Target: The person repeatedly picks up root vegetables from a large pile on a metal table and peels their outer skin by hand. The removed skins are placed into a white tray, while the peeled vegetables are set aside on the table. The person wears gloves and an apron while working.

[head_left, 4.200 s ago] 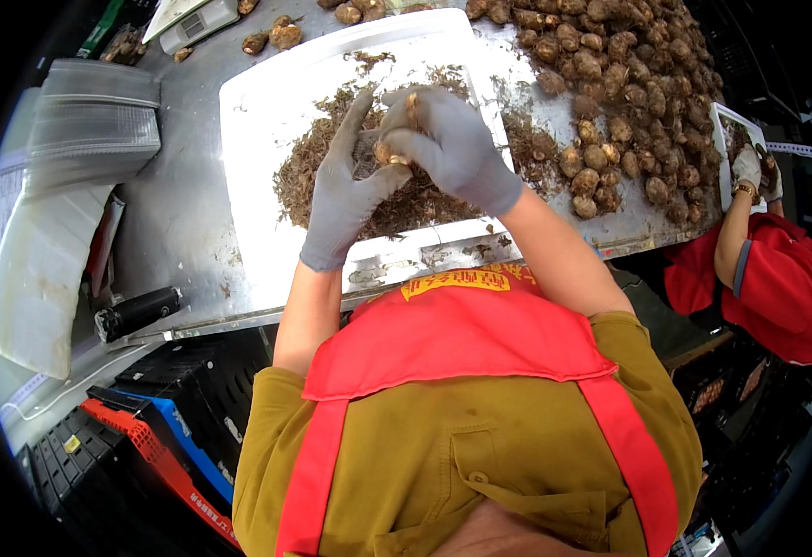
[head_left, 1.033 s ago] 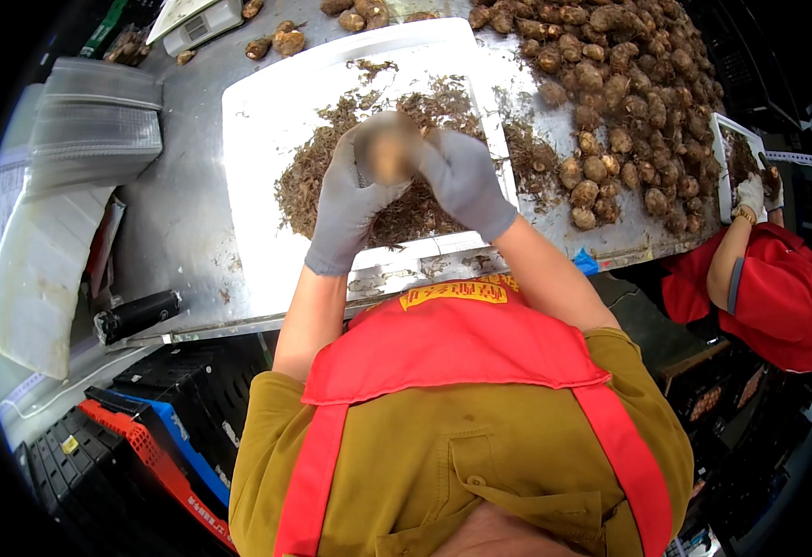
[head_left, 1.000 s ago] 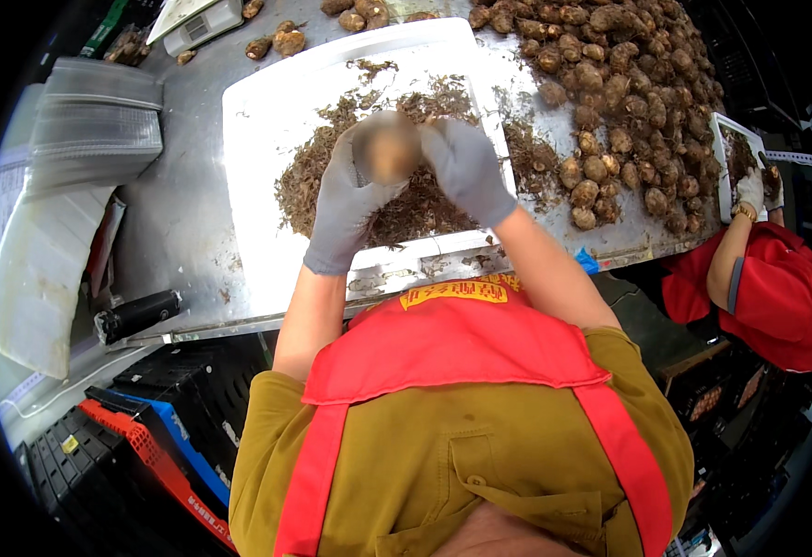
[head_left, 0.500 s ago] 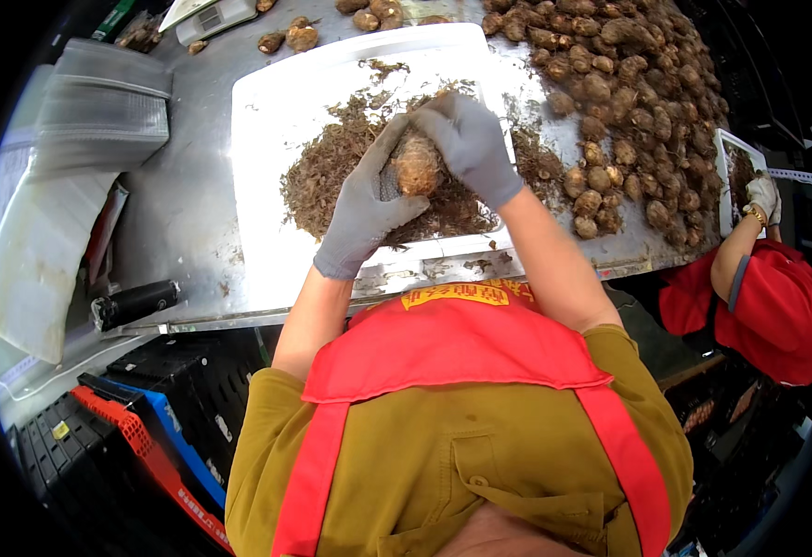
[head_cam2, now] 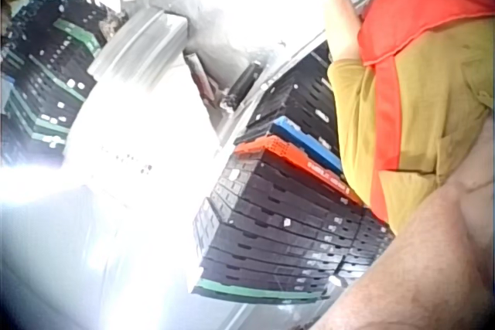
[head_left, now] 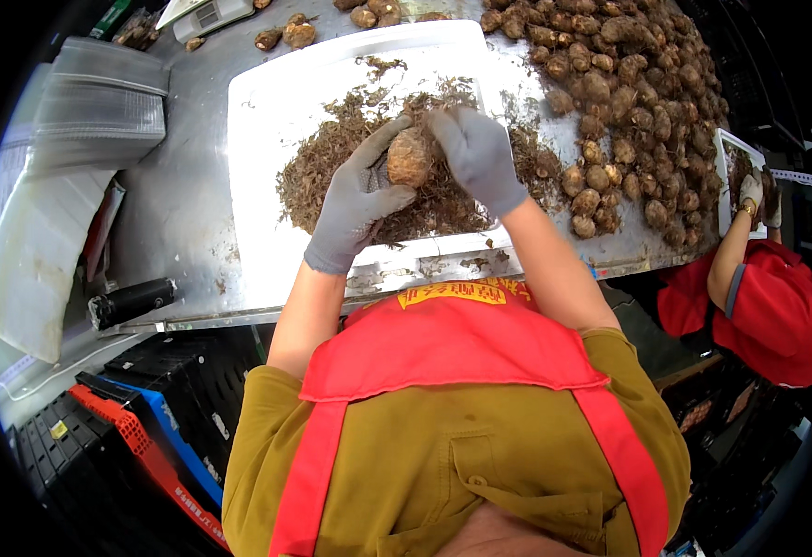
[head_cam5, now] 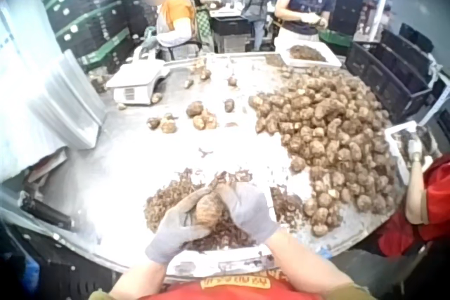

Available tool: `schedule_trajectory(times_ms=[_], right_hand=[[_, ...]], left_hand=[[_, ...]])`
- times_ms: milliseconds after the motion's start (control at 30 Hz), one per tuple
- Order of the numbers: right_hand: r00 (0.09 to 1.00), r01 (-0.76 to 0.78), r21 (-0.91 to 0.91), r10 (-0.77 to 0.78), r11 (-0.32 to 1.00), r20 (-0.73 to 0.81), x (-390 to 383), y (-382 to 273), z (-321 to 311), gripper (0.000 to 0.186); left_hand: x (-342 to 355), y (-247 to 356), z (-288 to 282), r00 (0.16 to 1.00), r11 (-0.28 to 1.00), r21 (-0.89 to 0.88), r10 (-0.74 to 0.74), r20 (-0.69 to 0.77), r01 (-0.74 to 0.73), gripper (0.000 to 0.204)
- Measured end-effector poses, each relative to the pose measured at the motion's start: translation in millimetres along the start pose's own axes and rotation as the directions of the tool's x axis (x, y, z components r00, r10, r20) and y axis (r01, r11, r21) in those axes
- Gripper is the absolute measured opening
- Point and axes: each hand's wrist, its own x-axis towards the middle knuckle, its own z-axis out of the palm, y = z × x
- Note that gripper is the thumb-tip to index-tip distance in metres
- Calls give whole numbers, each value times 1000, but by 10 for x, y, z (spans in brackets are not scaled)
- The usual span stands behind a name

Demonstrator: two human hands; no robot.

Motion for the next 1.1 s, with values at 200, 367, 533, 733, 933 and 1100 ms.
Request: schedule_trajectory(times_ms=[200,367,533,733,933,1100], right_hand=[[970,-235,472,173,850,171,32,-144,-110,32],[986,-149,503,93,851,135,-42,-103,79,31],[992,-121,152,116,981,40,159,305,37,41],[981,-187,515,128,837,148,-43,49,-113,35],[956,243,343,-284,908,75,-156,-359,-73,32],[884,465,187,-466,865,-40,-112,-372,-14,13]], left_hand=[[23,-94,-70,999,992,-116,46,-15,-47,89],[52,-95,-54,998,991,125,56,-8,-55,87],[18,-52,-82,1000,999,36,15,-1,-15,95],[47,-171,-137,999,992,-122,5,-54,-11,95],[38,-182,-114,998,983,-176,48,-49,-56,89],[22,-168,-169,999,997,-76,-22,-46,19,79]])
